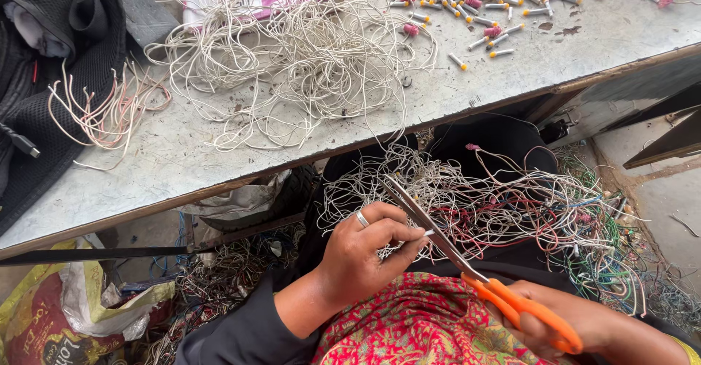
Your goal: The person sits on the floor and uses orange-handled scissors to cut tangled white and green wires into shorter pieces. The cut wire segments are dropped into a pile on the floor.
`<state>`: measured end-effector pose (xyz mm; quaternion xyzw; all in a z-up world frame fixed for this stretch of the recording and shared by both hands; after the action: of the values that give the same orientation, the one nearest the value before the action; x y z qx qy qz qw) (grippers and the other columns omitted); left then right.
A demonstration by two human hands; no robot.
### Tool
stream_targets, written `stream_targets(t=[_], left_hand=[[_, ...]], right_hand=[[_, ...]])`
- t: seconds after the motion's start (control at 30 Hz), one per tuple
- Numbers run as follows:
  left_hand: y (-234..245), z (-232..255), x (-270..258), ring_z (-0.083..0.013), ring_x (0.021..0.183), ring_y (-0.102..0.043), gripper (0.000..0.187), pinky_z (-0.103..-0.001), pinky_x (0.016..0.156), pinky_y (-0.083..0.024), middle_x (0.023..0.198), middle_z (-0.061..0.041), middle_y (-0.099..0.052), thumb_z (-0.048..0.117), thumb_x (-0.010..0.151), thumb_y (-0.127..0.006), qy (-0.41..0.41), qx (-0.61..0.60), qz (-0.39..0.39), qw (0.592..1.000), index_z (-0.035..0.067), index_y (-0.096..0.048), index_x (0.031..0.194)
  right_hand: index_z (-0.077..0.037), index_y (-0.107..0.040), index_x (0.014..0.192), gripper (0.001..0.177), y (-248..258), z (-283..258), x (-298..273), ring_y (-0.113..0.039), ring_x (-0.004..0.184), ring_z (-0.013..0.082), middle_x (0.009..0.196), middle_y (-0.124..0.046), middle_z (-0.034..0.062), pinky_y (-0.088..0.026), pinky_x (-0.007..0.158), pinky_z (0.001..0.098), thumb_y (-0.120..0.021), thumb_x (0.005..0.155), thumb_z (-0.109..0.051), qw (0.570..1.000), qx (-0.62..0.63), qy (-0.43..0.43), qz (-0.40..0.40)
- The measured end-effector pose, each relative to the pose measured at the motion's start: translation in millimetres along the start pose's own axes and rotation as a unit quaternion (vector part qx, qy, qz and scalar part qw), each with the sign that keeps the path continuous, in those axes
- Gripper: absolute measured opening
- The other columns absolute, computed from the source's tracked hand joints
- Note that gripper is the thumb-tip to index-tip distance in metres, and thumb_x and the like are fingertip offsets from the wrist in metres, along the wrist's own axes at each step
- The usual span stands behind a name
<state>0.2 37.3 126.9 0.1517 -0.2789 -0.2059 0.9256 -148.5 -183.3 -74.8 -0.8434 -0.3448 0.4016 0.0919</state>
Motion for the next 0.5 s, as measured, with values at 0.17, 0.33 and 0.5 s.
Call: stream_targets(t=[0.17,0.33,0.5], left_hand=[[-3.9,-27.4,-4.2,-0.0073,0.076,-0.058,0.009,-0.023,0.066,-0.05,0.099,-0.004,-0.062,0.009,0.096,-0.075,0.11,-0.177,0.006,0.978,0.002,-0.07,0.098],[3.8,-50.1,-2.7,-0.0059,0.071,-0.056,0.02,-0.022,0.064,-0.049,0.093,-0.002,-0.06,0.018,0.107,-0.057,0.209,-0.394,0.061,0.893,0.002,-0.065,0.098],[23.4,15.2,46.1,-0.0153,0.069,-0.062,0.011,-0.028,0.064,-0.051,0.092,-0.006,-0.07,0.014,0.098,-0.074,0.081,-0.032,-0.069,0.994,0.005,-0.072,0.104]], right_hand=[[0.002,-0.055,0.093,0.042,2.9,0.8,-0.9,-0.053,0.038,0.0115,0.053,-0.052,0.0034,-0.041,0.036,0.0283,-0.073,0.09,-0.036,0.997,0.071,-0.011,0.022],[0.005,-0.056,0.092,0.053,-10.5,-25.4,-1.1,-0.053,0.04,0.0115,0.055,-0.051,0.0025,-0.041,0.036,0.0269,-0.073,0.091,-0.046,0.989,0.139,0.04,-0.02],[0.003,-0.061,0.102,0.061,-15.0,-27.1,-9.9,-0.055,0.045,0.0091,0.059,-0.053,0.0023,-0.04,0.04,0.024,-0.08,0.088,-0.053,0.998,0.026,0.024,-0.057]])
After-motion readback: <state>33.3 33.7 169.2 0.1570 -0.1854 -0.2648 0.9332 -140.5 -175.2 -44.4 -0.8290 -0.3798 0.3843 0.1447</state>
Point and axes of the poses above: each hand's wrist, its own x-axis towards the middle knuckle, its own y-axis out of the back of the hand, z = x × y, the point moved 10 cm from there along x, towards the middle knuckle
